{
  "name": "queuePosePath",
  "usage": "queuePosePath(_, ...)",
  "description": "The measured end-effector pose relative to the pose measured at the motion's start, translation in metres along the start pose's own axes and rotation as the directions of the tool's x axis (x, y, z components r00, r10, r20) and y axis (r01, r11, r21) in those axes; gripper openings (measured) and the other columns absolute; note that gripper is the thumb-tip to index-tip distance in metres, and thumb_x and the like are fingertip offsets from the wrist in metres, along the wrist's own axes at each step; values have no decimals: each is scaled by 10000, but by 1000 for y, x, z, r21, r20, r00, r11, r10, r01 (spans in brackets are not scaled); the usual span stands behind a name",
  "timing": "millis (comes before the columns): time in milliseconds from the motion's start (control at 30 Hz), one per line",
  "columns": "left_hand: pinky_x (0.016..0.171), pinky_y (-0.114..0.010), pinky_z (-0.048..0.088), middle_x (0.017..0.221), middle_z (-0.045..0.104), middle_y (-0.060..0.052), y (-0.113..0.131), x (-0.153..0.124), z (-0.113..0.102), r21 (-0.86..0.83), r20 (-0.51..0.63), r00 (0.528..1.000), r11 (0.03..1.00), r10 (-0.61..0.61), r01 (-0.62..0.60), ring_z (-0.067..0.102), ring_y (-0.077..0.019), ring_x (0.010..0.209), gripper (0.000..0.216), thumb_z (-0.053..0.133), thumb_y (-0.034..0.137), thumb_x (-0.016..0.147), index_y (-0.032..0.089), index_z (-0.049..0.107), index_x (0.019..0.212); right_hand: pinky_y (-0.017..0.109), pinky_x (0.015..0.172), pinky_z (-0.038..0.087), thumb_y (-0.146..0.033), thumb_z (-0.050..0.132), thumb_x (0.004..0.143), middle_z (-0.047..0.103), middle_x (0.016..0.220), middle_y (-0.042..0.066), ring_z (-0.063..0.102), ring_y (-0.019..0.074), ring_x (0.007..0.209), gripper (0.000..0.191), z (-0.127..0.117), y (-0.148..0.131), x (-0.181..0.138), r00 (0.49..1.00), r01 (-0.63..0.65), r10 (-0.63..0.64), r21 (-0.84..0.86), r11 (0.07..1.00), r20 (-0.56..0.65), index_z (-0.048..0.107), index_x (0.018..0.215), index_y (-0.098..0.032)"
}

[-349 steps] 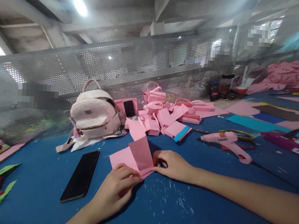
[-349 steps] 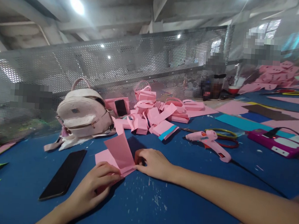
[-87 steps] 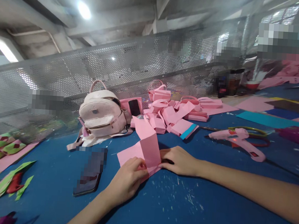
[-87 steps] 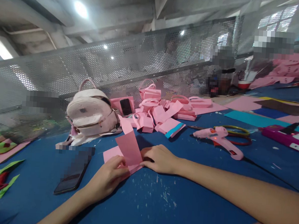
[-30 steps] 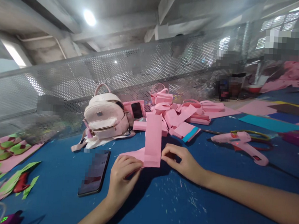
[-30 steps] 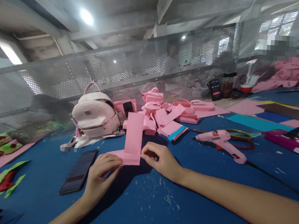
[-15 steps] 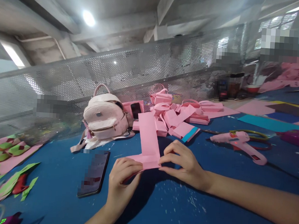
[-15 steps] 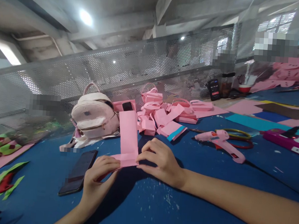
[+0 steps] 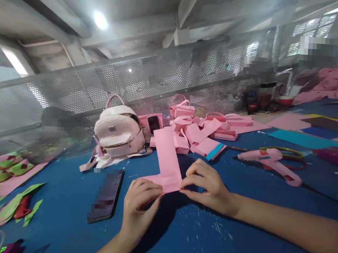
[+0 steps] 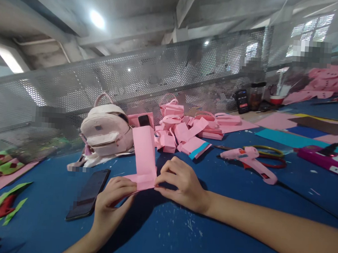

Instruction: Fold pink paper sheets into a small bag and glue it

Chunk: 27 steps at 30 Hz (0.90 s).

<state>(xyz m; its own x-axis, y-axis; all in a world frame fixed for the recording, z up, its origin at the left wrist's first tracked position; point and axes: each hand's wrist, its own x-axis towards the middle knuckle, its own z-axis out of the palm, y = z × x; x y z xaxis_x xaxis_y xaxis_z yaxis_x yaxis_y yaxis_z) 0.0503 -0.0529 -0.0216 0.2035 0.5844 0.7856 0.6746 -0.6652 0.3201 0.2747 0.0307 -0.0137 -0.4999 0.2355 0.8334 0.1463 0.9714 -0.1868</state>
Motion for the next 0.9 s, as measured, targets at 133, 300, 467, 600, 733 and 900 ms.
queuePosePath(133,764,-341,451,831,718,12,0,0,0,4,-1,1000,1000,3,-3,624,-159,800,157,669,85,829,232,674,884,307,716,410,-194,681,852,562,814,20,481,154,777,49,0,1,-1,1000,10,-10,-7,1000,-2,682,899,-207)
queuePosePath(300,762,-347,456,822,719,4,2,-1,1,2,8,1000,1000,-8,8,630,-168,794,149,658,93,837,235,681,878,312,712,419,-204,663,866,568,819,23,489,160,786,44,1,2,0,1000,13,-13,-8,1000,2,681,905,-212)
queuePosePath(467,761,-347,456,811,719,7,2,1,1,1,1,1000,1000,-6,6,632,-168,787,150,658,95,838,235,689,884,315,709,421,-206,650,874,573,816,24,492,162,779,47,0,1,0,1000,12,-12,-10,1000,1,682,908,-213)
queuePosePath(600,764,-342,448,808,717,16,1,1,1,9,8,1000,1000,3,-3,626,-158,786,149,663,88,835,230,682,879,312,718,418,-202,648,877,572,823,26,491,162,785,59,-1,2,-1,1000,9,-8,-15,1000,11,689,918,-212)
queuePosePath(733,763,-340,446,816,717,17,1,0,1,9,4,1000,1000,16,-16,622,-153,786,161,663,80,834,229,678,893,309,722,413,-191,652,873,571,827,27,486,160,794,55,0,3,-1,1000,12,-12,-9,1000,17,685,915,-206)
queuePosePath(900,762,-342,449,822,717,12,0,-1,3,13,6,1000,1000,19,-19,623,-154,784,164,663,78,832,229,675,896,307,699,405,-168,642,872,568,817,26,476,160,777,52,2,4,-2,1000,15,-15,-10,1000,1,674,888,-205)
